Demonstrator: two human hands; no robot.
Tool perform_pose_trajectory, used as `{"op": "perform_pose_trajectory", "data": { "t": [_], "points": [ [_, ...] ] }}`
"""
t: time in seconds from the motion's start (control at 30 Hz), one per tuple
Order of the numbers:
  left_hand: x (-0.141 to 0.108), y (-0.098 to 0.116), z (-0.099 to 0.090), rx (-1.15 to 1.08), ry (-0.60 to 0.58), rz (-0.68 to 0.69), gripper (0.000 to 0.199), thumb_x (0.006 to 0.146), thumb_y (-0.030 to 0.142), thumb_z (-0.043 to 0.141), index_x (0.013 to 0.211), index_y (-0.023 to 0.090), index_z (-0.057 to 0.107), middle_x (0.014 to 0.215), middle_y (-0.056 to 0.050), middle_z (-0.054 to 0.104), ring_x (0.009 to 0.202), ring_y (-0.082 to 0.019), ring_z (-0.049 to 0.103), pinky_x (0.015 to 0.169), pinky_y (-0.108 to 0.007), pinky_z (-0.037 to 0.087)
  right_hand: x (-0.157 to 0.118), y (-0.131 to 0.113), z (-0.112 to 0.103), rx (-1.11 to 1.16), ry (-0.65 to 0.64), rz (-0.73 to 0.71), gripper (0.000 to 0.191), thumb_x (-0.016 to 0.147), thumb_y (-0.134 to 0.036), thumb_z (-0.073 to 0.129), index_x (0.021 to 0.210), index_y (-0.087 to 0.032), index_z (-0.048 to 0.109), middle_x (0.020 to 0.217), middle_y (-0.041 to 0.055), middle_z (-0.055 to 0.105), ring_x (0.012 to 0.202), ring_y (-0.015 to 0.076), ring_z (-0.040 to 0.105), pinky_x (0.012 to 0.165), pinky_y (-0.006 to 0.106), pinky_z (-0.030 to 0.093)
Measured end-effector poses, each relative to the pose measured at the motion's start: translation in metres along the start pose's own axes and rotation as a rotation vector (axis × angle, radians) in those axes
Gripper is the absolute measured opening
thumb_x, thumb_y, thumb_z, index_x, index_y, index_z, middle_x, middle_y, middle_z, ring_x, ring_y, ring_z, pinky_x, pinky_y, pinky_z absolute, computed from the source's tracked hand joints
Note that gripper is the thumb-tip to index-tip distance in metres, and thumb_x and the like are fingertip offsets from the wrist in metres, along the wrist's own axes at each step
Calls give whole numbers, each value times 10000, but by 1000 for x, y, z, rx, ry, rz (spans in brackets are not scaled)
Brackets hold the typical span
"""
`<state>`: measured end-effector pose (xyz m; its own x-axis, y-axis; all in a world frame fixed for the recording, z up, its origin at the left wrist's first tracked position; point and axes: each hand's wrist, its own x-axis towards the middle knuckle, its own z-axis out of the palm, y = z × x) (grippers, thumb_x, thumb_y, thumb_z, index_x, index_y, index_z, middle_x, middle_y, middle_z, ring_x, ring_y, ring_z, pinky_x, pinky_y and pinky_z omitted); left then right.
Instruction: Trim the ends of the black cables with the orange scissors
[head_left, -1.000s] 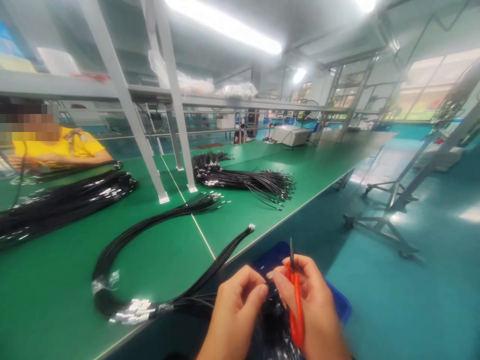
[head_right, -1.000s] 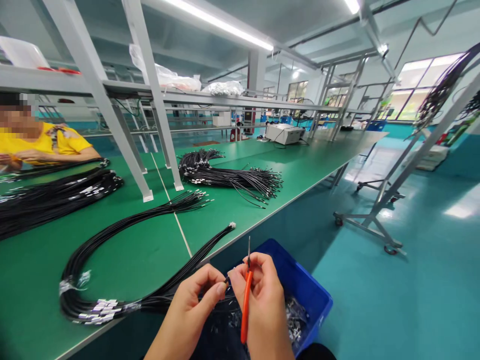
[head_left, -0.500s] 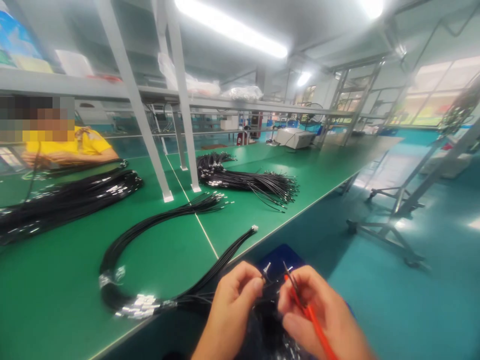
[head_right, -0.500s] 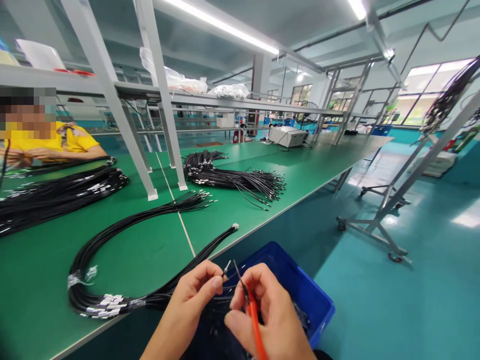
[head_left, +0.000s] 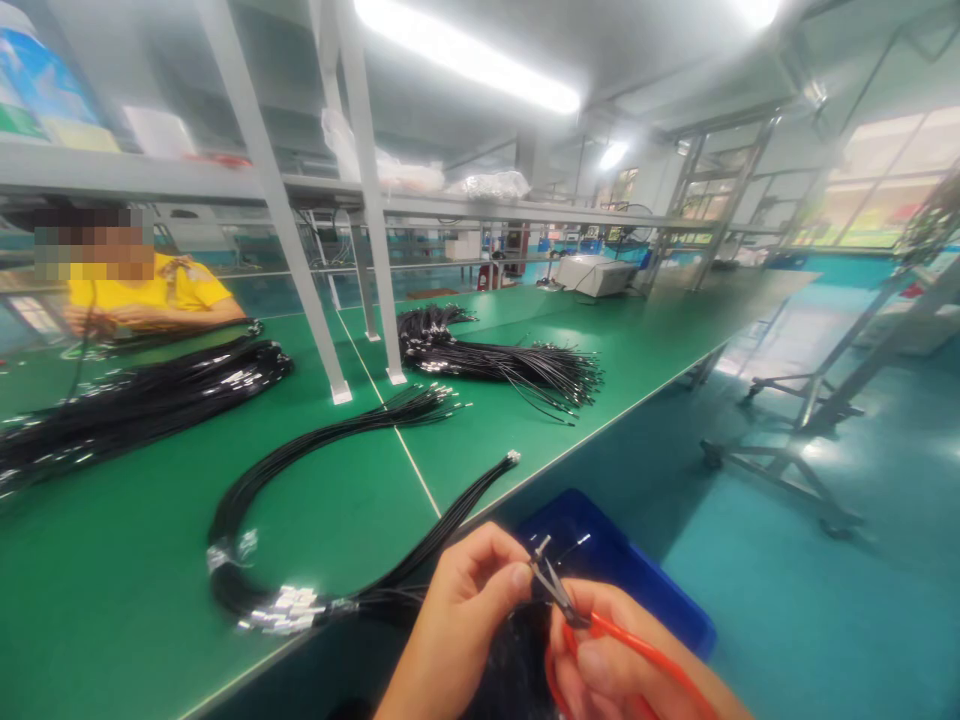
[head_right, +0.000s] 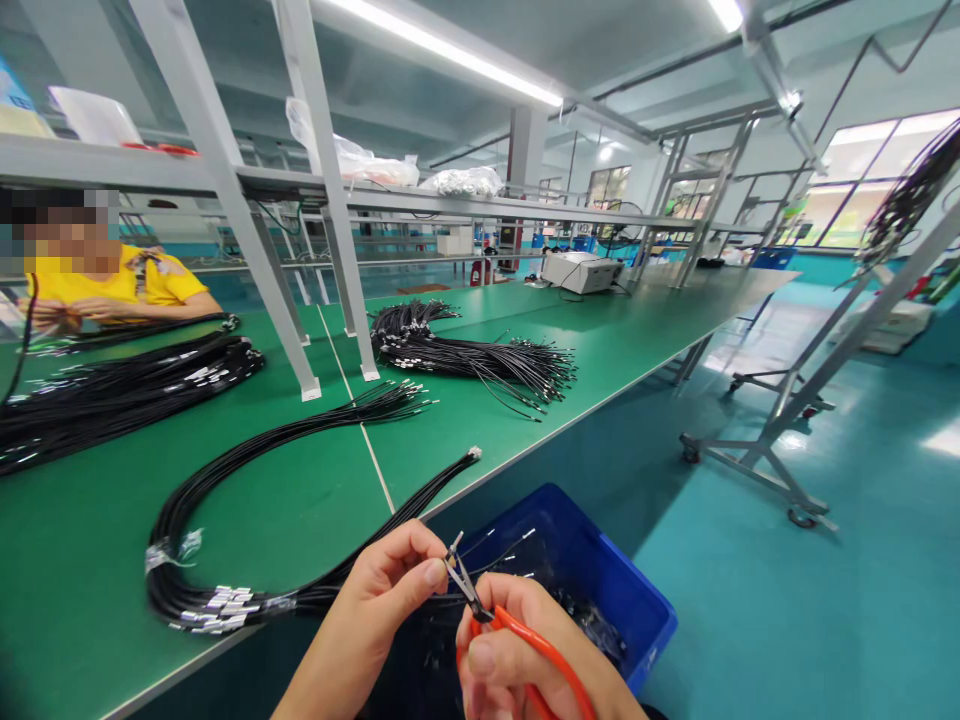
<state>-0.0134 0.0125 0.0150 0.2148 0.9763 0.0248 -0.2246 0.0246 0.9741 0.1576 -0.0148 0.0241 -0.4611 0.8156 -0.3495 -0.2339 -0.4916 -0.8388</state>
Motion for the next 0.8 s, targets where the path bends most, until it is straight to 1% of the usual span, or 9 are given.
{"op": "perform_pose_trajectory", "data": {
  "t": [0.13, 0.27, 0.37, 0.43, 0.47, 0.6, 0.67, 0.73, 0.8],
  "points": [
    [0, -1, -1, -40, -46, 15, 187, 769, 308, 671, 675, 166, 594, 648, 16, 614, 650, -128, 535, 644, -218, 421, -1, -2, -4, -65, -19, -51, 267, 630, -421, 750, 692, -187, 637, 715, 69, 654, 613, 191, 588, 583, 301, 487],
    [-2, -1, 0, -14, -45, 30, 189, 777, 303, 664, 673, 163, 593, 642, 20, 599, 642, -123, 517, 638, -215, 410, 1, -3, 0, -66, -20, -49, 290, 620, -441, 747, 674, -177, 642, 658, 64, 641, 548, 167, 549, 529, 287, 471],
    [-3, -3, 0, 43, -31, 49, 195, 782, 311, 653, 674, 161, 592, 642, 18, 582, 646, -130, 501, 638, -225, 399, -1, -6, 9, -38, 51, -67, 284, 630, -432, 740, 676, -171, 637, 597, 29, 604, 494, 126, 497, 497, 248, 439],
    [-3, -4, -1, 82, -21, 58, 188, 795, 308, 636, 686, 160, 594, 652, 14, 574, 659, -136, 490, 647, -234, 393, -2, -8, 13, -30, 121, -106, 256, 641, -397, 738, 722, -175, 641, 592, 14, 600, 492, 117, 491, 499, 233, 427],
    [-3, -5, -1, 98, -17, 60, 181, 800, 303, 630, 692, 161, 594, 656, 14, 570, 663, -137, 486, 650, -236, 390, -2, -8, 13, -30, 134, -110, 254, 637, -387, 739, 745, -179, 641, 588, 10, 602, 486, 114, 489, 495, 230, 423],
    [-3, -6, -1, 137, -3, 73, 176, 806, 302, 627, 699, 164, 598, 658, 18, 568, 662, -136, 485, 647, -231, 380, 4, -10, 6, -83, 56, -40, 320, 582, -411, 755, 770, -189, 622, 570, 7, 624, 411, 94, 447, 428, 218, 377],
    [-3, -5, -1, 132, -6, 74, 179, 805, 311, 629, 703, 166, 601, 666, 17, 578, 664, -136, 494, 648, -229, 381, 6, -10, 3, -156, 42, -4, 319, 596, -434, 734, 765, -196, 605, 555, -2, 618, 379, 83, 421, 387, 204, 332],
    [-3, -5, -2, 126, -7, 74, 182, 802, 314, 631, 700, 167, 598, 666, 21, 578, 660, -132, 496, 643, -224, 381, 7, -9, 3, -250, 79, 15, 287, 621, -424, 712, 750, -206, 579, 536, -25, 593, 373, 77, 411, 369, 190, 293],
    [-3, -5, -2, 131, 2, 70, 182, 803, 318, 628, 702, 169, 599, 658, 28, 568, 654, -126, 491, 636, -217, 380, 7, -6, 2, -321, 109, 43, 270, 614, -368, 724, 743, -214, 543, 522, -57, 555, 385, 70, 415, 369, 176, 266]
  ]
}}
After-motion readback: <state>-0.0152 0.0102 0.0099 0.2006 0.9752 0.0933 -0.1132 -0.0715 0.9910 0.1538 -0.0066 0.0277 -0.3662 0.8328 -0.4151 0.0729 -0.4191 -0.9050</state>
